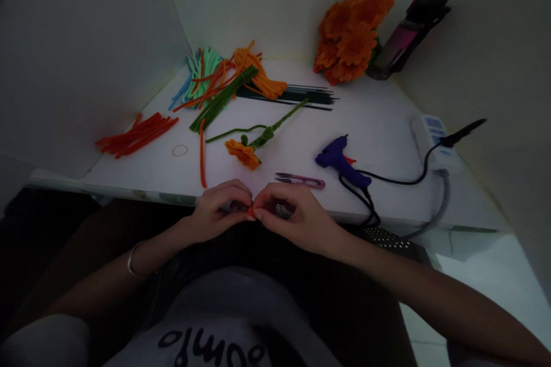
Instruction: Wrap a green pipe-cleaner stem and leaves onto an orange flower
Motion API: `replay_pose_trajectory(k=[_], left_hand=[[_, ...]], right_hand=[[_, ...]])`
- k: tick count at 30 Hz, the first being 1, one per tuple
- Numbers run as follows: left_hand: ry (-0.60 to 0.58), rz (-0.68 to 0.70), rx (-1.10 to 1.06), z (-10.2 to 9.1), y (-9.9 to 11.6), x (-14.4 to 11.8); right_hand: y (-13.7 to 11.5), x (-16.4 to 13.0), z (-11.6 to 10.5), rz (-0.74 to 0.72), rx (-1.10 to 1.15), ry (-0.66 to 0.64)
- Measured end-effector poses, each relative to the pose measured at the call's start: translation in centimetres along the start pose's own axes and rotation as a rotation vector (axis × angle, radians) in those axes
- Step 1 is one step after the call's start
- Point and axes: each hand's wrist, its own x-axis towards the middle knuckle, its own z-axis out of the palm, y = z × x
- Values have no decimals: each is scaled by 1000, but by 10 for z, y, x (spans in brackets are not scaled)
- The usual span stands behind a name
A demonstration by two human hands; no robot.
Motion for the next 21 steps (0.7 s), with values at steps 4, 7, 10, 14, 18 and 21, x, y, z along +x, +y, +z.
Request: replay_pose_trajectory(k=[4, 7, 10, 14, 18, 21], left_hand=[[-53, 172, 266, 2, -2, -2], [-35, 244, 468, 5, -3, -2], [-37, 296, 595, 8, -5, -3], [-76, 305, 639, 8, -7, -4], [-137, 280, 635, 5, -7, -2], [-184, 166, 540, 3, -4, -2]], right_hand=[[2, -1, 5, 97, 68, 46], [2, -1, 7, 138, 105, 65], [3, 0, 7, 191, 150, 50], [5, -1, 6, 233, 175, 40], [6, -2, 4, 242, 195, 22], [8, -3, 1, 230, 192, 0]])
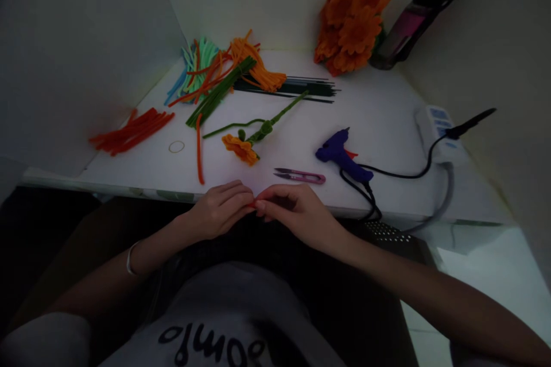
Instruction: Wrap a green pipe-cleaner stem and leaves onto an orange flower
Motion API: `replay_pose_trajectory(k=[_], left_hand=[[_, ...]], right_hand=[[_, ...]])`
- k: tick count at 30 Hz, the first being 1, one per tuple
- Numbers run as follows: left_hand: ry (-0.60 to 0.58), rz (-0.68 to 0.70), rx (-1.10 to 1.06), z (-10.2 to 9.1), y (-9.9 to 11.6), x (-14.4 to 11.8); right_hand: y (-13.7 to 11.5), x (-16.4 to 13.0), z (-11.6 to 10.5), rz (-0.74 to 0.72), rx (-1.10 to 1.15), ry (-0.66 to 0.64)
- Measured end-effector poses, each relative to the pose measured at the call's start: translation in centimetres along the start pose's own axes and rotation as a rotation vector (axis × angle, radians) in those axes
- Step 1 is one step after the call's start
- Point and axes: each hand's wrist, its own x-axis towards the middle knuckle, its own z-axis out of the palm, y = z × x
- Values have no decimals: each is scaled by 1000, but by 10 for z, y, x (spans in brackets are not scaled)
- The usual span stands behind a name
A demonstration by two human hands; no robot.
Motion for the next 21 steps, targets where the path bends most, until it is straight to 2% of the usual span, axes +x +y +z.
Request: replay_pose_trajectory(k=[3, 6, 8, 11, 14, 17, 21], left_hand=[[-18, -235, -280, -1, 5, -1], [41, -517, -592, -1, 14, 0], [64, -634, -774, 0, 20, 1], [62, -696, -937, -1, 26, 3], [43, -726, -990, -3, 27, 4], [0, -734, -1003, -6, 26, 3], [-84, -717, -1032, -11, 23, 3]], right_hand=[[4, 1, -2, -85, -118, 18], [12, 1, -1, -305, -318, 102], [17, 0, 1, -458, -419, 169], [24, -1, 5, -603, -492, 254], [27, -1, 6, -672, -515, 261], [27, -1, 4, -698, -494, 215], [24, 0, -3, -656, -438, 74]])
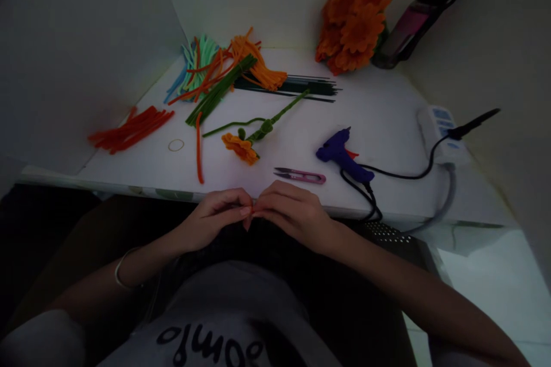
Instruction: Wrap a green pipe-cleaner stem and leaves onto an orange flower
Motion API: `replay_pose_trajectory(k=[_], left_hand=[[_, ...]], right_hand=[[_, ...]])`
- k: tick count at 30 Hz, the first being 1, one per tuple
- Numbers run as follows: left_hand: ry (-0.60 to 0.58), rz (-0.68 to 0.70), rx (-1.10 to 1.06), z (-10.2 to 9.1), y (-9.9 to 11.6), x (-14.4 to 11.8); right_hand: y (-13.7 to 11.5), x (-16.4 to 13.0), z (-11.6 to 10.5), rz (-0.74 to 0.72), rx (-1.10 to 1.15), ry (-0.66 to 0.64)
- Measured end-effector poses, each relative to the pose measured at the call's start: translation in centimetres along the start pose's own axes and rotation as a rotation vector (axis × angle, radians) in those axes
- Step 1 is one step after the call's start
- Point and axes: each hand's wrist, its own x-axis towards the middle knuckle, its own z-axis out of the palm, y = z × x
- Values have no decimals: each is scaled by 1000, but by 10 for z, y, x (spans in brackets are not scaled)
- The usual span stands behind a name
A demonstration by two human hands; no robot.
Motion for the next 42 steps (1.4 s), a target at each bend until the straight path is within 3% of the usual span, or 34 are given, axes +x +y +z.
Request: replay_pose_trajectory(k=[6, 13, 21, 24, 26, 29, 30, 33, 36, 38, 42], left_hand=[[-174, -44, 15, -9, 4, 1], [-288, -45, 87, -14, 4, 1], [-412, 3, 151, -14, -1, 5], [-320, 22, 251, -20, 0, 6], [-109, 105, 431, -34, 2, 7], [243, 368, 733, -64, 4, 14], [317, 388, 780, -73, 4, 18], [282, 350, 812, -94, 3, 35], [81, 267, 692, -99, 2, 51], [-9, 233, 625, -99, 2, 59], [-45, 264, 547, -98, 0, 68]], right_hand=[[-6, 8, -12, 90, 34, -190], [-7, 14, -14, 142, 45, -209], [-3, 25, -11, 184, 128, -317], [4, 24, -23, 249, 43, -305], [17, 17, -43, 330, -199, -124], [49, -5, -79, 557, -752, 203], [61, -14, -89, 649, -855, 186], [91, -35, -104, 719, -904, 35], [105, -42, -99, 703, -868, -41], [105, -41, -94, 695, -819, -25], [84, -35, -98, 772, -656, 155]])
